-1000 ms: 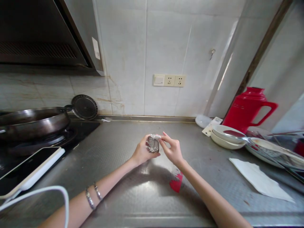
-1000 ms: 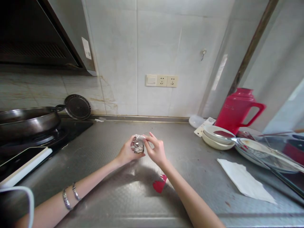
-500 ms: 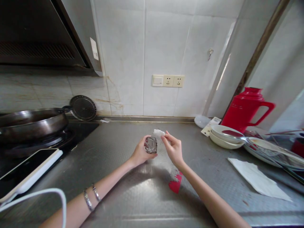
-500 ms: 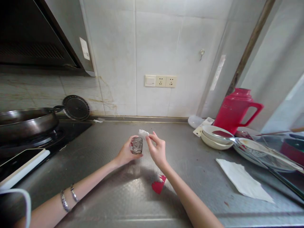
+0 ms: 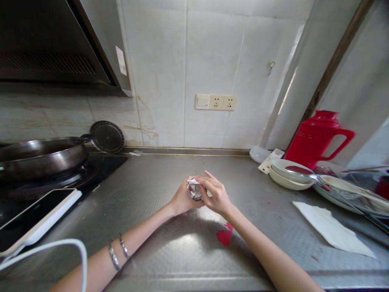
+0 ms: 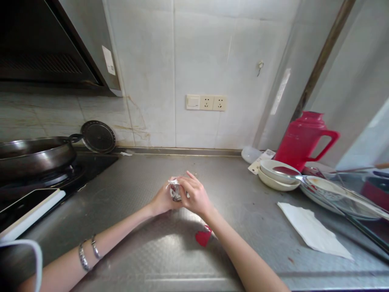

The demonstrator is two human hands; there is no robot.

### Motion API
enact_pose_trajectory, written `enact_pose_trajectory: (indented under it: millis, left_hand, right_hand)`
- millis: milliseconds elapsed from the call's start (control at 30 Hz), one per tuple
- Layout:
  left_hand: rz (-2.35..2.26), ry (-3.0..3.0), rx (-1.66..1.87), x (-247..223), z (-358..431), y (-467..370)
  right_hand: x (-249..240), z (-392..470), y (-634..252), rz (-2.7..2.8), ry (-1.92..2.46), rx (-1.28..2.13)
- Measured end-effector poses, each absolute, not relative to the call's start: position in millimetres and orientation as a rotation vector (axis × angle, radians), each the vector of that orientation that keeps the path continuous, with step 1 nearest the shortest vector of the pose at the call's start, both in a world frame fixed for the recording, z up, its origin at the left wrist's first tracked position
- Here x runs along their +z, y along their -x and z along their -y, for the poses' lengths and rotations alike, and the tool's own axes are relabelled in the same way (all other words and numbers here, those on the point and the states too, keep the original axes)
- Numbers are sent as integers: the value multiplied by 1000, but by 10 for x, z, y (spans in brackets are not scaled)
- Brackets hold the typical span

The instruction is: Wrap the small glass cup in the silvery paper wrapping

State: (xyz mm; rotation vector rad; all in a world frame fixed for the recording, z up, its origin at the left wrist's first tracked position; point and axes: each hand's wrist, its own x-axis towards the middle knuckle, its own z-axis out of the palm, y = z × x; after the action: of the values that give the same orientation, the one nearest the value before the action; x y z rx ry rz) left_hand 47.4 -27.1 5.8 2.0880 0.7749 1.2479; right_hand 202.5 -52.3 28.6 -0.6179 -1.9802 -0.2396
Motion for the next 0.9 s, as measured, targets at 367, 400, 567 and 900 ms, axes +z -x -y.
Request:
enact_pose_trajectory:
  millis: [367,400,567,900]
  left_hand:
    - [-844,-1957,1240,-31,196,-419]
    - [-851,-1939,1236,-28,195,-424]
    - [-866,-1833,1193,12,221,-454]
    - [-886,-1856,1224,-3,225,-471]
  right_hand:
    - [304,594,-1958,1982,529,-262]
    - [316,606,-1954,1981,517,-230]
    - [399,578,-2025,1746,681,-39]
    - [267,457,-2021,1876,749,-65]
